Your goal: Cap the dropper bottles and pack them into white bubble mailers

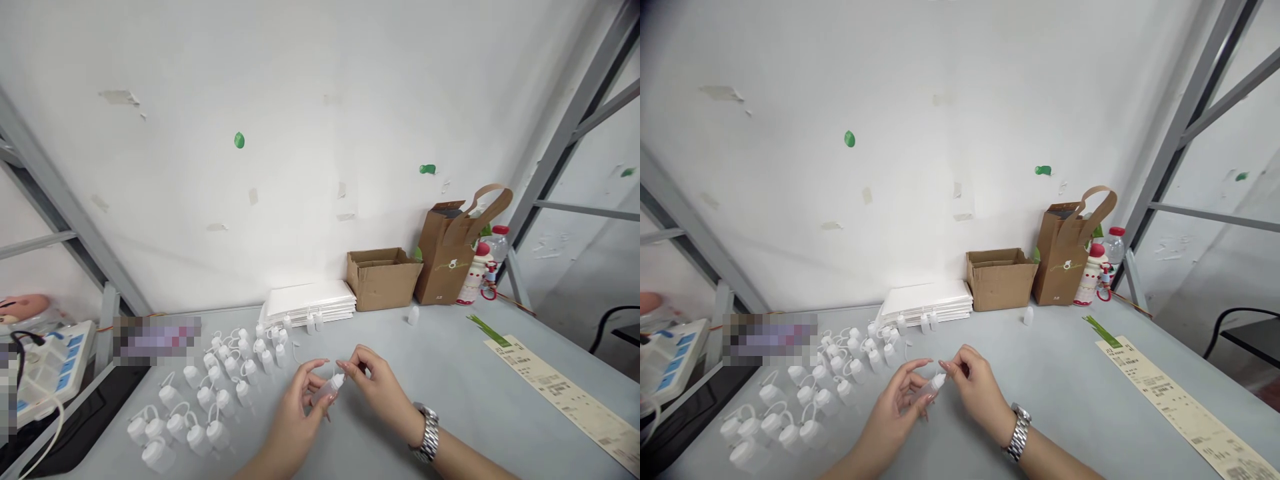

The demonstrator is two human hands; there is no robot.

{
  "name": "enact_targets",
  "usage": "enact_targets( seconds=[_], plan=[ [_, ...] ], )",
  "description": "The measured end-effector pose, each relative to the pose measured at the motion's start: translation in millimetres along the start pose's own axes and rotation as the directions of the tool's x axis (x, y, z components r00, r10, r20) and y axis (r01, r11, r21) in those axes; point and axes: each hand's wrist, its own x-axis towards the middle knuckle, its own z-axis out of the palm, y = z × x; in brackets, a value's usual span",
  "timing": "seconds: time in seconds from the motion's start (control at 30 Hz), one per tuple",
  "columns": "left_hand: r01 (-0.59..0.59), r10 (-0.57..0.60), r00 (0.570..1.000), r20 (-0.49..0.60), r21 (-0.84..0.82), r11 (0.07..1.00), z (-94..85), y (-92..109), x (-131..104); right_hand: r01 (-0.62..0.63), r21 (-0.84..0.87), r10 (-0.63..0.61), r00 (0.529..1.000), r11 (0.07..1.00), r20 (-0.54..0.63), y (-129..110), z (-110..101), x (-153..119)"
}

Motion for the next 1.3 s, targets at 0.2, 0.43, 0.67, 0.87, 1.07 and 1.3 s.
enact_targets(
  seconds=[0.2,0.43,0.67,0.87,1.07,1.3],
  plan=[
    [-0.015,0.04,0.993,-0.107,0.232,0.973,-1.1,9.9,1.4,0.183,-0.144,-0.192,0.98,0.972,-0.05,-4.5,-14.8,3.2],
    [-0.154,0.248,0.967,-0.059,0.641,0.752,-2.9,4.2,-2.6,0.273,-0.632,-0.475,0.863,0.725,-0.173,-4.4,-42.2,38.7],
    [-0.497,0.416,0.842,0.343,0.795,0.348,1.6,-10.4,-9.6,0.283,-0.815,-0.501,0.866,0.506,-0.011,15.5,-20.6,83.7],
    [-0.516,0.488,0.802,0.344,0.81,0.277,-4.5,0.6,-7.7,0.265,-0.82,-0.471,0.882,0.507,-0.006,20.7,-8.9,90.9],
    [-0.508,0.464,0.819,0.338,0.803,0.311,-4.2,5.6,-9.2,0.248,-0.801,-0.44,0.898,0.545,-0.021,17.1,-10.5,86.5],
    [-0.367,0.462,0.883,0.088,0.742,0.561,-8.1,8.0,-6.0,0.154,-0.761,-0.451,0.87,0.63,-0.198,41.5,-52.7,71.6]
  ],
)
